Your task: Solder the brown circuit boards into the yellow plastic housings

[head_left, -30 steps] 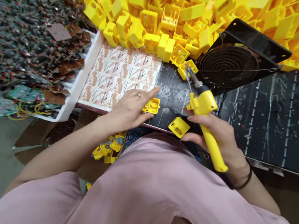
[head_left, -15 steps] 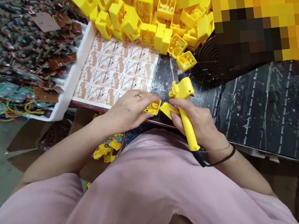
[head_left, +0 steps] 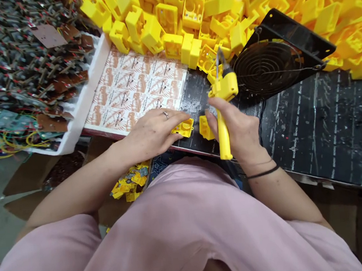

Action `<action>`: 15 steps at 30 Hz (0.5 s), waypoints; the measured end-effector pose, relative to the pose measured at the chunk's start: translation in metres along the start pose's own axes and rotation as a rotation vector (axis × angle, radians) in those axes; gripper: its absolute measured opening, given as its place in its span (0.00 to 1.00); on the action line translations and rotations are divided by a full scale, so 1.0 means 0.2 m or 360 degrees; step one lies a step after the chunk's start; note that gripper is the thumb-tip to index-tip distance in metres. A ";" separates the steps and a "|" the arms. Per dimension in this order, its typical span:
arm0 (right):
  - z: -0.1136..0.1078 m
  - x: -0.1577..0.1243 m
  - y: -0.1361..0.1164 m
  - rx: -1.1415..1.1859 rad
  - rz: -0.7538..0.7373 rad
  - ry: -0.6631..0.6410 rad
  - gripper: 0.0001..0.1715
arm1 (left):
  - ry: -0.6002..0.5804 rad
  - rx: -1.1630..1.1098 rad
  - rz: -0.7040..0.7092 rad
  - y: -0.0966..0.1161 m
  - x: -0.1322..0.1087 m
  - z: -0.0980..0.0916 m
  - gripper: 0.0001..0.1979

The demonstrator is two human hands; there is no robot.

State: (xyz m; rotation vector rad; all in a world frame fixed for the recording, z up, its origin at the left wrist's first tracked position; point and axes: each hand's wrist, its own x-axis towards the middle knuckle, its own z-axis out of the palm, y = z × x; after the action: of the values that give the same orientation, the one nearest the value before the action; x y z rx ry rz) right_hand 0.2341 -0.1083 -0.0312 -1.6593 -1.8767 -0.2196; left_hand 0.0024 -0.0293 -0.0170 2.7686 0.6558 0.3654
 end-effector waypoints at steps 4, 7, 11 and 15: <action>-0.03 0.02 0.09 0.0008 0.0140 -0.0030 0.22 | 0.0008 0.0021 -0.0017 -0.01 -0.01 -0.02 0.20; -0.10 -0.02 0.15 0.0128 0.0160 -0.0046 0.18 | -0.0006 -0.0005 -0.0062 -0.03 -0.03 -0.02 0.21; -0.11 -0.01 0.15 0.0235 -0.0079 -0.0065 0.23 | 0.0019 0.0009 -0.0111 -0.02 -0.03 -0.01 0.21; -0.07 0.03 0.08 0.0205 -0.0285 -0.0210 0.20 | -0.0017 0.0032 -0.0130 -0.01 -0.01 0.00 0.24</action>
State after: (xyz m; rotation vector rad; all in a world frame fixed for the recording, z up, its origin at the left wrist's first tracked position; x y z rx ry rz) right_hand 0.2530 -0.1072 -0.0214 -1.4521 -2.0939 -0.0611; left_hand 0.0003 -0.0291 -0.0173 2.7508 0.7713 0.3284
